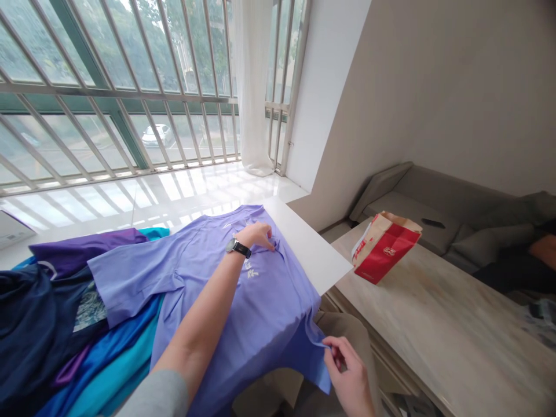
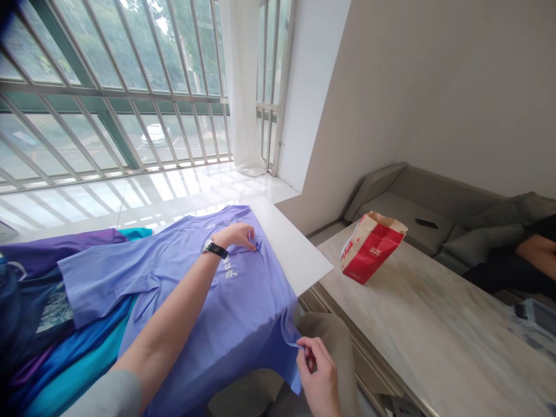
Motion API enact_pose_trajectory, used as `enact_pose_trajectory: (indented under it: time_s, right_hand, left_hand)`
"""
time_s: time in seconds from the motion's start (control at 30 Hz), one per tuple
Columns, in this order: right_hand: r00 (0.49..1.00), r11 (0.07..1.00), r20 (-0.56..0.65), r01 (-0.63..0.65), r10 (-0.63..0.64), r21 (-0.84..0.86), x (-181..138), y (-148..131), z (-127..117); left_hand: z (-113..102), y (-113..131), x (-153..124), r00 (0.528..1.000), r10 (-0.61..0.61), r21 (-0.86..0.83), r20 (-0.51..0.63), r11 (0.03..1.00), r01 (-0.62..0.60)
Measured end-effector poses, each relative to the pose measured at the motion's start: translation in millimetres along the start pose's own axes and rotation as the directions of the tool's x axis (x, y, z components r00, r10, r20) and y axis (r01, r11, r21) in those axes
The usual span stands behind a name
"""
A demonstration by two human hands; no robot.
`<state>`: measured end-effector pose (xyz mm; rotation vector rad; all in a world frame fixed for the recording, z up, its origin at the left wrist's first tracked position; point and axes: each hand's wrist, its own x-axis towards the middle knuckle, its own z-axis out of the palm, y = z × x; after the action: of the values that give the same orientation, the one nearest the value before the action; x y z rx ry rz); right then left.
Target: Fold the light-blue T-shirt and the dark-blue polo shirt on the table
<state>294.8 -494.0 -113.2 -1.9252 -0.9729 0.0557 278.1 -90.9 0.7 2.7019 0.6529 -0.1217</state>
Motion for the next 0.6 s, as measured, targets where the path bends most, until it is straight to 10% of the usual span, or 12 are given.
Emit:
enact_pose_trajectory:
  time_s: [0.43, 0.6]
  right_hand:
    - [0.932, 0.934, 0.245, 0.314, -0.268, -0.172, -11, 19, -24]
    - [0.904, 0.942, 0.334, 0.318, -0.267, -0.108, -6, 6, -16]
  left_hand:
    - [-36, -20, -21, 0.993, 0.096, -0.125, -0.066, 0.987, -0.104]
    - [-32, -33, -24, 0.999, -0.035, -0.127, -0.019, 0.991, 0.032]
